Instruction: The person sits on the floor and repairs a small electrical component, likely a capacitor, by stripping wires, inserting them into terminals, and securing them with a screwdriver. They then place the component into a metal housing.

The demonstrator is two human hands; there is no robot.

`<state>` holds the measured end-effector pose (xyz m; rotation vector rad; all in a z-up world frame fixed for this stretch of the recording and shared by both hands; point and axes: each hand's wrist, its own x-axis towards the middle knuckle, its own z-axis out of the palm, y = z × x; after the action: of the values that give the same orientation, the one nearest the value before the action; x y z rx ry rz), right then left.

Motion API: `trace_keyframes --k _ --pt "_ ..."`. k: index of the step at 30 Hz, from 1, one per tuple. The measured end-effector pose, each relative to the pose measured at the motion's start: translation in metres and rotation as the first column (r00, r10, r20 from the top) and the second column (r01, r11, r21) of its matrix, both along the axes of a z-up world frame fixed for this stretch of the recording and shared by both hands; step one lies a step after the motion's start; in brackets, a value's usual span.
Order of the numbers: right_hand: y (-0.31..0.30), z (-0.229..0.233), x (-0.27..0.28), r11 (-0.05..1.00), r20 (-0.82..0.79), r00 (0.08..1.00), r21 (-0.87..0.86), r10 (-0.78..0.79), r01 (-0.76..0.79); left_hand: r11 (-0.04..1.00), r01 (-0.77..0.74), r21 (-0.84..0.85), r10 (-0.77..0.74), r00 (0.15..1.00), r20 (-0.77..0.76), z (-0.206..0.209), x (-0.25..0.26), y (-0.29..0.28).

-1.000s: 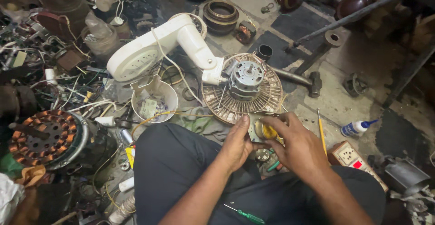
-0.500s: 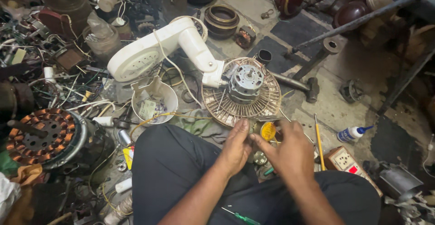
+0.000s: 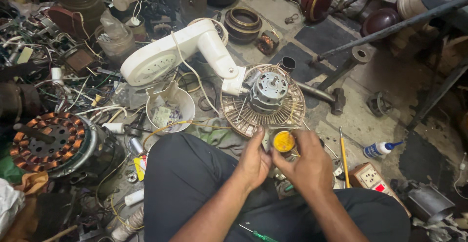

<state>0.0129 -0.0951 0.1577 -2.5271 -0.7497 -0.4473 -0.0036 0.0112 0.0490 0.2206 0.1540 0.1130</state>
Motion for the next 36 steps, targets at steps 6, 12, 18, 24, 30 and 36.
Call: trace_keyframes --k 6,12,18,24,30,36 --pt "-0.004 -0.014 0.01 0.982 -0.105 0.98 0.058 -0.171 0.178 0.991 0.097 -0.093 -0.084 0.987 0.135 -0.004 -0.003 -0.002" --pt "-0.024 -0.046 0.036 0.893 -0.716 0.686 0.217 -0.128 0.393 0.998 0.015 0.066 -0.035 0.95 0.311 -0.008 -0.003 -0.004" --pt "-0.034 -0.038 0.031 0.854 -0.922 0.386 0.168 -0.041 0.492 0.998 0.006 0.064 -0.025 0.955 0.295 0.0 -0.005 0.001" --pt "-0.025 -0.014 0.007 0.929 -0.636 0.768 0.238 -0.07 0.282 0.996 0.082 0.042 -0.091 0.948 0.306 0.015 -0.009 0.006" --pt "-0.02 -0.019 0.003 0.794 -0.535 0.803 0.593 0.263 0.135 0.992 0.125 0.012 -0.123 0.947 0.298 0.014 -0.01 0.004" --pt "-0.016 -0.011 0.004 0.889 -0.646 0.758 0.293 -0.088 0.352 0.994 0.093 0.065 -0.108 0.952 0.285 0.007 -0.009 -0.001"
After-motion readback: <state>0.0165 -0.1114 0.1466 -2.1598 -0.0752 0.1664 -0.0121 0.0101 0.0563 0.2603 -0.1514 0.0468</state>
